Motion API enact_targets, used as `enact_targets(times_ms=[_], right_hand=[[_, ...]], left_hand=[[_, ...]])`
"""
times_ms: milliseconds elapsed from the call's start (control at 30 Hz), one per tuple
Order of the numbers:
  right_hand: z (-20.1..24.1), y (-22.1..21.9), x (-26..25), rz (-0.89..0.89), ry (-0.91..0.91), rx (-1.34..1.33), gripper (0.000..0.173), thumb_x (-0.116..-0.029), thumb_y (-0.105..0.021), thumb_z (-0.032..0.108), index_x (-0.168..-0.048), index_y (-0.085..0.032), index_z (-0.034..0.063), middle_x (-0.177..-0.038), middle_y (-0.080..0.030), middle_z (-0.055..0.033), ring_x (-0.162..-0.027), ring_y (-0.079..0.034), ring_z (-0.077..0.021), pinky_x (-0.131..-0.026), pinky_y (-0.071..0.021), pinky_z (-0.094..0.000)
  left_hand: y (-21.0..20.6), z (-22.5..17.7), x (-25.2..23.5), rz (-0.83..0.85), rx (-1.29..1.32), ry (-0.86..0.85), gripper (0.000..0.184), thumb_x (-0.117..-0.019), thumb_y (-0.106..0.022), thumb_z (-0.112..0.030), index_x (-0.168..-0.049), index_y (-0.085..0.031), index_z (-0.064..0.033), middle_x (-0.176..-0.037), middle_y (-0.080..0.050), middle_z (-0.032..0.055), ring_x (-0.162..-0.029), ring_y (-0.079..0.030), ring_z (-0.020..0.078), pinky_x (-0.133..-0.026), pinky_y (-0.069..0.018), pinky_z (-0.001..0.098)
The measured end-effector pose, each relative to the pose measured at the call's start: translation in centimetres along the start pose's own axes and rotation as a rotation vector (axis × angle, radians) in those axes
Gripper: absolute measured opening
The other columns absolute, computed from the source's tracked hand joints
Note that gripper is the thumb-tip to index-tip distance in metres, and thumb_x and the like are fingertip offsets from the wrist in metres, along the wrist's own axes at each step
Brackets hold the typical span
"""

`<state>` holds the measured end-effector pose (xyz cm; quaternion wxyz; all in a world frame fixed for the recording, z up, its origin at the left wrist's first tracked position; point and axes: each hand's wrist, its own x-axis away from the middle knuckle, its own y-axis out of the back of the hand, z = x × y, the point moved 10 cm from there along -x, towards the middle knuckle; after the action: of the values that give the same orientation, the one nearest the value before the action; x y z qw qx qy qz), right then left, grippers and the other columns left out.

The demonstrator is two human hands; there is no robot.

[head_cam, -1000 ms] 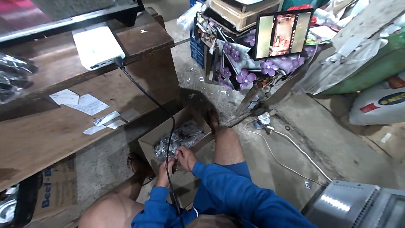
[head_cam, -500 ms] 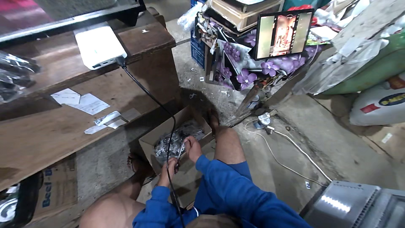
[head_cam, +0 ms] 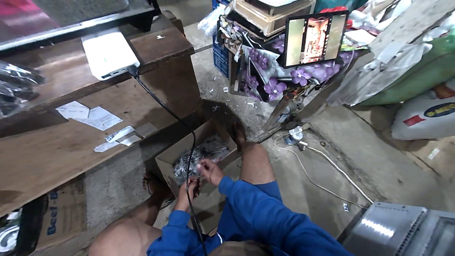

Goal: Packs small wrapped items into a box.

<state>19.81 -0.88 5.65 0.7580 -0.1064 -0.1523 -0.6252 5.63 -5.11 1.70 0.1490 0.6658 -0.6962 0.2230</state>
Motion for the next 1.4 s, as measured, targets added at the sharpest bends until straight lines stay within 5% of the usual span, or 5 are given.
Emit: enact_targets(times_ms=[100,400,733,1033,1400], right_hand=[[-0.1,-0.4,0.0,0.008,0.039,0.138,0.035,-0.1052,-0.058,0.030,-0.123,-0.068,0.0020,-0.111,-0.071,-0.0150,-0.096,-0.070,-0.0209,-0.092,-0.0573,-0.0403],[1.3,0.9,0.8,-0.034,0.047,0.180,0.035,-0.1057,-0.057,0.032,-0.113,-0.072,0.0018,-0.101,-0.072,-0.0128,-0.088,-0.068,-0.0172,-0.087,-0.0564,-0.0367],[0.5,1.2,0.4,-0.059,0.009,0.086,0.035,-0.1066,-0.057,0.034,-0.116,-0.071,0.0033,-0.104,-0.073,-0.0127,-0.087,-0.071,-0.0203,-0.084,-0.0597,-0.0408],[1.2,2.7,0.6,-0.174,-0.020,0.067,0.031,-0.1065,-0.057,0.033,-0.115,-0.072,0.0070,-0.098,-0.072,-0.0118,-0.082,-0.068,-0.0210,-0.078,-0.0572,-0.0429],[2.2,4.3,0.6,-0.274,0.033,0.010,0.027,-0.1065,-0.058,0.028,-0.113,-0.074,0.0072,-0.100,-0.073,-0.0090,-0.083,-0.067,-0.0184,-0.082,-0.0574,-0.0408]], left_hand=[[0.0,-0.1,0.2,0.010,-0.022,-0.002,0.024,-0.1072,-0.050,-0.014,-0.118,-0.066,0.0006,-0.089,-0.069,0.0132,-0.063,-0.062,0.0161,-0.052,-0.0502,0.0272],[-0.9,-0.4,0.9,0.050,0.043,0.042,0.022,-0.1032,-0.046,-0.013,-0.102,-0.064,-0.0004,-0.088,-0.068,0.0111,-0.069,-0.063,0.0184,-0.058,-0.0540,0.0312],[-1.2,0.5,0.8,0.089,0.157,0.130,0.022,-0.1060,-0.044,-0.012,-0.109,-0.061,0.0021,-0.091,-0.068,0.0133,-0.068,-0.064,0.0165,-0.056,-0.0520,0.0266],[-1.4,0.0,1.1,0.120,0.152,0.138,0.022,-0.1059,-0.043,-0.011,-0.105,-0.062,0.0010,-0.087,-0.068,0.0113,-0.068,-0.064,0.0149,-0.055,-0.0504,0.0247],[-1.8,0.1,1.2,0.139,0.128,0.178,0.025,-0.1056,-0.043,-0.011,-0.099,-0.063,0.0006,-0.080,-0.067,0.0103,-0.062,-0.062,0.0133,-0.051,-0.0481,0.0229]])
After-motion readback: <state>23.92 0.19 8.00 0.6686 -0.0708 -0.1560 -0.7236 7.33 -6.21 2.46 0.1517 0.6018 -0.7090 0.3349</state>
